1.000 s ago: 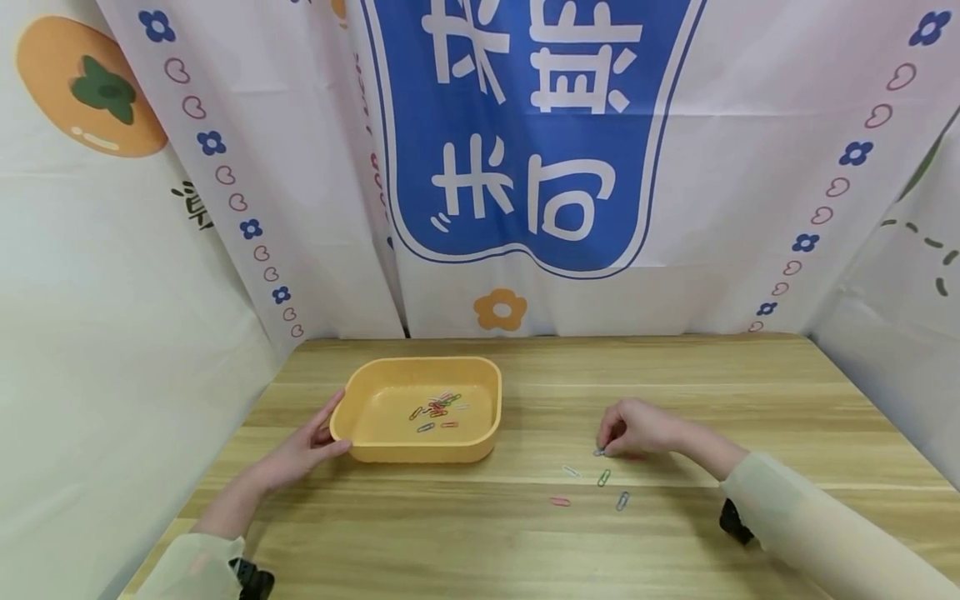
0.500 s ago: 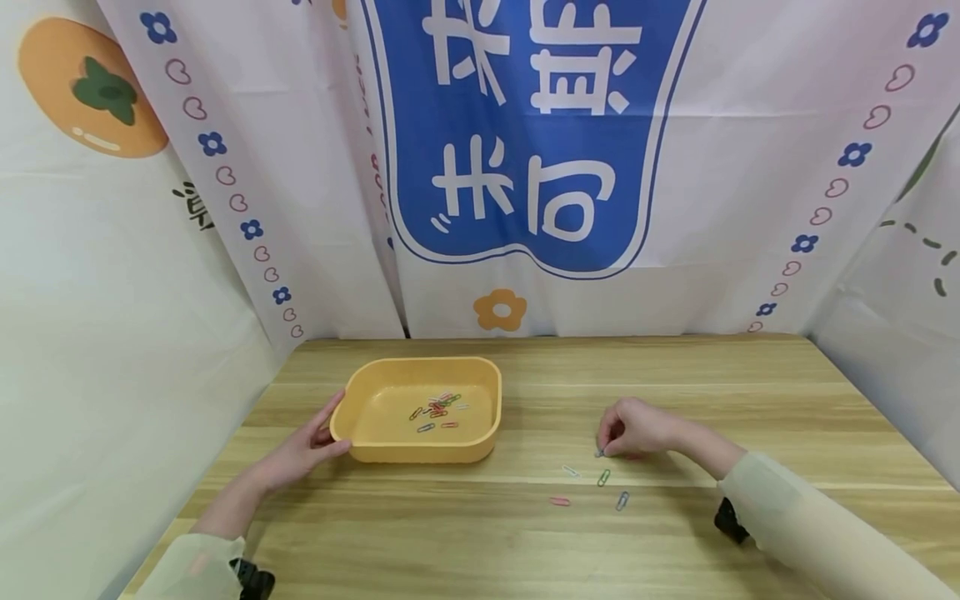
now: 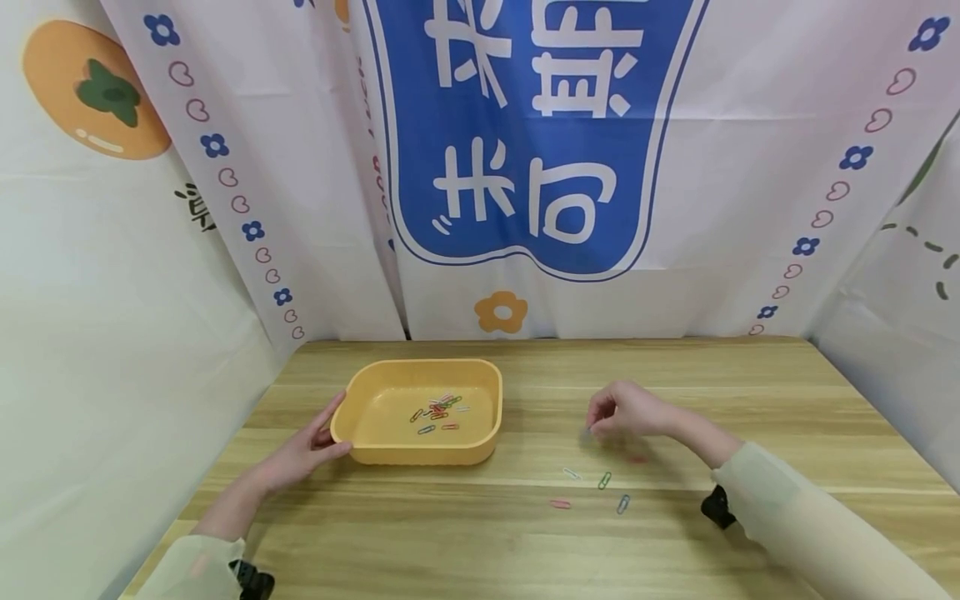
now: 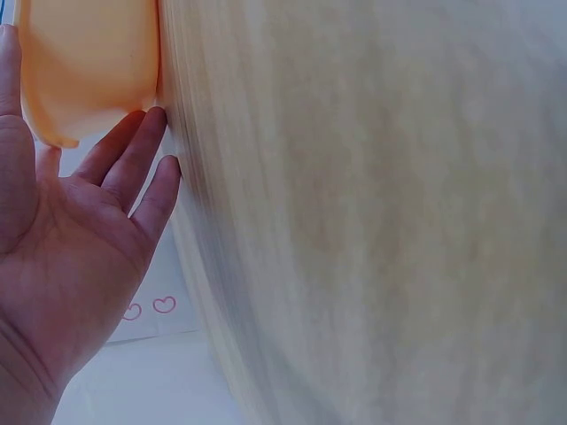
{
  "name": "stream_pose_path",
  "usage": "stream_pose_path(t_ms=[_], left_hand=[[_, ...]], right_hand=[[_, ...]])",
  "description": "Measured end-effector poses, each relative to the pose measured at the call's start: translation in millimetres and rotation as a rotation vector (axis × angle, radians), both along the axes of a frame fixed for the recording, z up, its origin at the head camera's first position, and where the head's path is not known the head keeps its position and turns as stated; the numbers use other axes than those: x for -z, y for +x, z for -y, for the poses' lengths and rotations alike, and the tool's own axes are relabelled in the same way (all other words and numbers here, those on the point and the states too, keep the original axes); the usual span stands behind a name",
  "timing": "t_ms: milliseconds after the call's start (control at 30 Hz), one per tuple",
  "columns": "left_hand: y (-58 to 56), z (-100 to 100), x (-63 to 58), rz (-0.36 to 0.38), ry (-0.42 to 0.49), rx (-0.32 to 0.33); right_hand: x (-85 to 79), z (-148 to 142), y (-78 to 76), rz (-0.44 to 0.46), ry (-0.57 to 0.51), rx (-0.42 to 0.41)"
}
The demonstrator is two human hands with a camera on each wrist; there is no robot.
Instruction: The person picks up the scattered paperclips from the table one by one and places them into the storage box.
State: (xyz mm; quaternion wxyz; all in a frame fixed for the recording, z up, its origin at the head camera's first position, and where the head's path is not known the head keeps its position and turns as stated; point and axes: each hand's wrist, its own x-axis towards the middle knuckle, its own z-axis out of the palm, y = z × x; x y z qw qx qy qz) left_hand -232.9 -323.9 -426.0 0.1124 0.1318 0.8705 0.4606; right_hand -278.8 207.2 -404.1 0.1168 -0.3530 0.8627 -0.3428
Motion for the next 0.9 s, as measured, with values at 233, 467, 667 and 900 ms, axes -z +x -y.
stream_pose_path(t_ms=[233,467,667,900], left_hand=[[0.9,-0.4,-1.6,0.004,-0.004,-0.004],[1.5,-1.8,-3.1,0.009,-0.012,-0.011],[1.5,-2.0,-2.5,0.011,-0.014,-0.021],[1.5,-1.9,-2.8,0.002,-0.018,-0.026]], right_hand=[[-19.0,14.5,-5.2,-0.051,-0.003,-0.010],[-33.5,32.9,-9.9,-0.078,0.011,-0.043],[-44.7,47.8,-16.3,-0.091,-0.004,-0.080],[-58.4,66.2,-25.9,-0.100,-0.002,-0.082]])
